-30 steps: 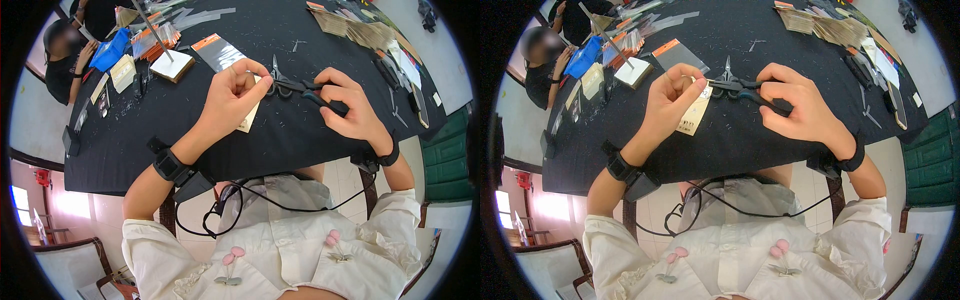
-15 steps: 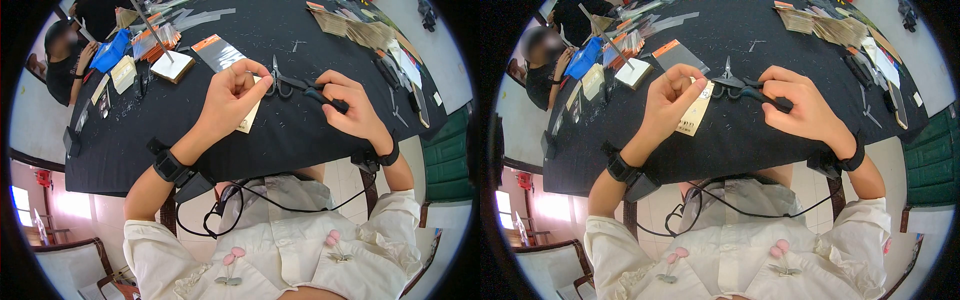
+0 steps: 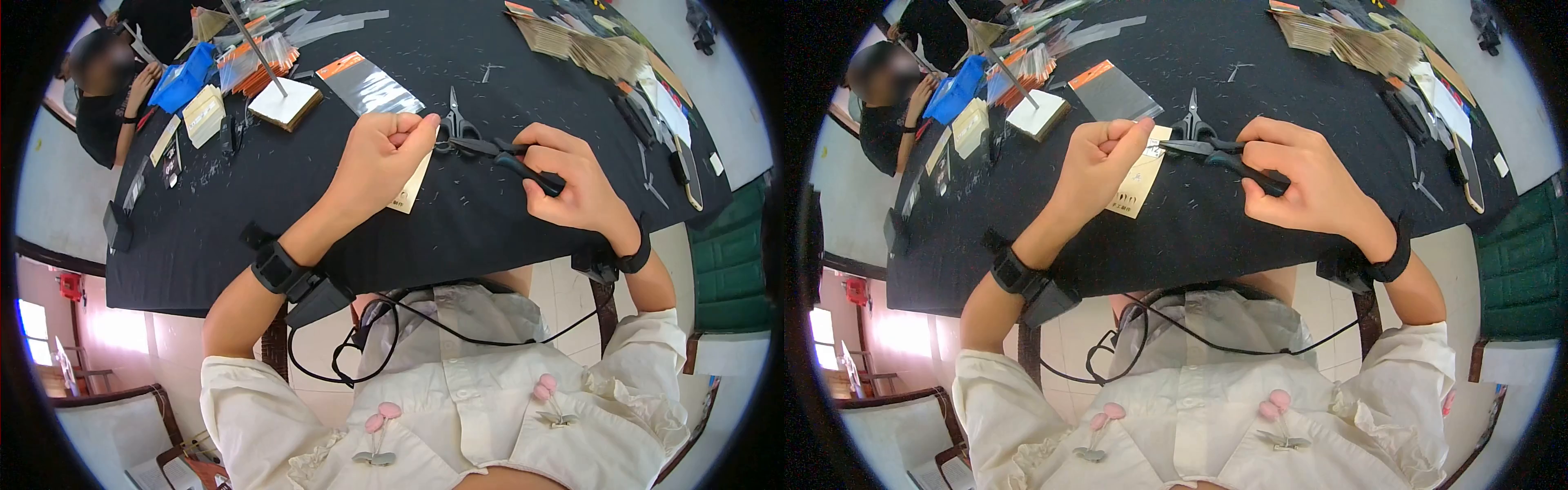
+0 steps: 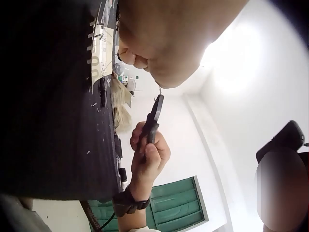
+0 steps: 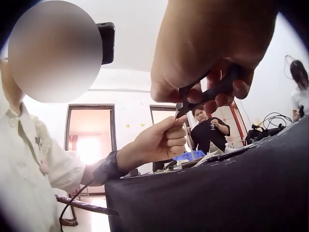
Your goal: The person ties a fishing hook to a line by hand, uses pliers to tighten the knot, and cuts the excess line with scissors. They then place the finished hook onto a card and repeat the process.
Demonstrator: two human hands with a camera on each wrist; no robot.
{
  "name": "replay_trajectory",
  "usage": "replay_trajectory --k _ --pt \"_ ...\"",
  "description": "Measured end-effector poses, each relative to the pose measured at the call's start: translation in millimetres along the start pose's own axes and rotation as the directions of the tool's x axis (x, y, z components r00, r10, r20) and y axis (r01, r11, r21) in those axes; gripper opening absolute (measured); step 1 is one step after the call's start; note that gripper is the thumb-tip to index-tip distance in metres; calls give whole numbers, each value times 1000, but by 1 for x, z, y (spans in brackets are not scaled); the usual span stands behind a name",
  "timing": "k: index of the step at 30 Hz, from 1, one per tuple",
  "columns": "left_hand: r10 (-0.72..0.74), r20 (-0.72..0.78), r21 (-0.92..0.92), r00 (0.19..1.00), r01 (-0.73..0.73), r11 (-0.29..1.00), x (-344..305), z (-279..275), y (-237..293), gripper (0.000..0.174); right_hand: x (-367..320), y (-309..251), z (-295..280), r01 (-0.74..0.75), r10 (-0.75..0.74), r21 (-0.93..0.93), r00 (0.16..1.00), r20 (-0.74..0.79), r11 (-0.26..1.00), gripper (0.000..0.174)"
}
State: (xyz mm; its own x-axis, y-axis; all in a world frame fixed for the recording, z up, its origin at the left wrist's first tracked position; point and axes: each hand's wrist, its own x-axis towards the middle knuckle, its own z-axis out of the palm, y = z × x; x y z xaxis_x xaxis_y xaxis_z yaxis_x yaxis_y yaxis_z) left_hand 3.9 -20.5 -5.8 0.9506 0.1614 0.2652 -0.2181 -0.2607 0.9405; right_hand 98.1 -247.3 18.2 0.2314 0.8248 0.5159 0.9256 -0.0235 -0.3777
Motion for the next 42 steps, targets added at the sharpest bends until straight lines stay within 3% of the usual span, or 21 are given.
replay_trajectory --k 7,10,16,18,22,28,30,31,33,35,36,37,39,40,42 --pt "13 35 89 999 -16 996 -2 -2 3 32 -3 0 -1 -3 3 -28 1000 7 1000 18" --pt "21 12 98 1000 -22 995 -2 0 4 40 -5 -2 -3 -18 18 -25 1000 14 1000 18" --pt "29 30 -19 999 -29 999 2 -3 -2 37 -4 -6 -2 28 -29 -62 999 -12 998 19" --pt "68 123 -62 990 -61 996 1 -6 2 32 -3 -6 -1 44 -46 -96 999 -18 994 19" --pt "81 130 -133 988 -63 989 -1 -4 15 33 -5 -6 -11 -6 -4 -163 998 -61 987 18" --pt "148 271 -287 951 -67 956 4 -11 -1 30 -10 -6 -26 -50 23 -216 992 -125 975 18" --pt "123 301 -45 946 -115 992 4 -12 3 31 -10 -6 -32 -59 23 -225 988 -156 973 18" --pt "123 303 -45 945 -114 992 3 -10 4 31 -10 -7 -36 -65 22 -234 983 -183 970 19" --pt "136 87 -12 987 -136 991 3 -6 6 36 -8 -6 -43 -85 33 -247 978 -204 965 20" --pt "183 99 29 978 -187 982 5 -11 7 40 -4 -2 -52 -141 80 -257 969 -234 956 20" --pt "230 110 66 967 -238 969 6 -14 8 46 1 3 -55 -84 -3 -292 958 -285 953 19" --pt "230 114 67 966 -238 969 7 -15 7 46 5 9 -63 -94 15 -314 969 -245 945 19" --pt "196 226 -181 954 -156 971 8 -17 5 54 19 19 -69 1 -87 -355 970 -226 935 21" --pt "196 230 -179 953 -157 971 7 -16 6 54 25 18 -67 -2 -86 -356 969 -230 935 21" --pt "207 87 -373 974 -161 914 6 -12 7 52 35 16 -62 -97 38 -227 967 -251 969 16"
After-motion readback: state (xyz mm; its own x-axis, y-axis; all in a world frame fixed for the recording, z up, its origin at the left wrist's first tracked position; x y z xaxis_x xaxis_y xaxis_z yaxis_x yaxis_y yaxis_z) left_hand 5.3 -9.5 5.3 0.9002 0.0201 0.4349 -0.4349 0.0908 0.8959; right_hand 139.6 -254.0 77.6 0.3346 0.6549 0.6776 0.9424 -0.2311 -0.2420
